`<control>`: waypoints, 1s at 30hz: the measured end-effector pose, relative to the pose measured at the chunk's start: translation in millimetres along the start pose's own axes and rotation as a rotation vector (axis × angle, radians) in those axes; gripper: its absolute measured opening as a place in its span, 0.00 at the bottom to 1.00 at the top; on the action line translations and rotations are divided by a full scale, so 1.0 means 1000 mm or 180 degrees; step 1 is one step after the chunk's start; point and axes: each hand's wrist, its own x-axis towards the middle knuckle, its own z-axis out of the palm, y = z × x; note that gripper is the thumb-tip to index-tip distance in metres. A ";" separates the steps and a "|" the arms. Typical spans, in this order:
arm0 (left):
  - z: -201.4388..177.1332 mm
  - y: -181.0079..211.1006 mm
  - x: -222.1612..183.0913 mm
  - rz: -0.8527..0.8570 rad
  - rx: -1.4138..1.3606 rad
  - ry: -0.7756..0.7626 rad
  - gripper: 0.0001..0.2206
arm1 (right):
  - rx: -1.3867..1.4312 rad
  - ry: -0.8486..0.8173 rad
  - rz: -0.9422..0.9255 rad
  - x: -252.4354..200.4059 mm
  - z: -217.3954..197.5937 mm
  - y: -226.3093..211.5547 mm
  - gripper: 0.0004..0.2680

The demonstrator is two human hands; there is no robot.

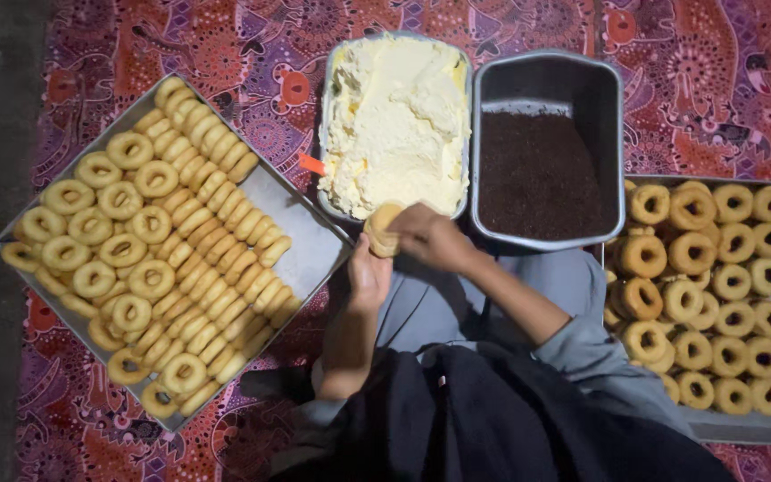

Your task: The person repeatedly picks donuts from a tray, fills them with a white cream using a small orange spatula, and places them into a tray of dark crumbs. The filled donuts are then arranged on a separate tray.

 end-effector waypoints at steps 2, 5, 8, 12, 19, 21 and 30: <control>0.007 -0.003 -0.001 0.0037 0.0089 0.0089 0.26 | 0.0171 -0.0171 -0.0295 -0.009 -0.003 -0.014 0.09; 0.021 -0.018 -0.004 -0.0086 0.0141 0.0155 0.26 | -0.0225 0.0212 0.0505 -0.014 -0.019 -0.024 0.10; 0.033 -0.030 0.002 -0.0070 0.0278 -0.0019 0.24 | 0.0205 -0.0055 0.0213 -0.023 -0.035 -0.021 0.10; 0.046 -0.039 0.012 -0.0209 0.0021 -0.0315 0.22 | -0.0174 0.0173 0.0325 -0.059 -0.061 0.019 0.10; 0.102 -0.118 0.058 -0.0069 0.2777 -0.0624 0.13 | -0.1413 0.0383 0.2105 -0.133 -0.136 0.152 0.08; 0.117 -0.146 0.082 0.1237 0.4761 -0.1405 0.09 | -0.1089 0.0679 0.2277 -0.146 -0.141 0.171 0.09; 0.091 -0.216 0.128 0.0162 0.4591 -0.1071 0.11 | 0.3441 0.2798 0.2989 -0.160 -0.165 0.144 0.12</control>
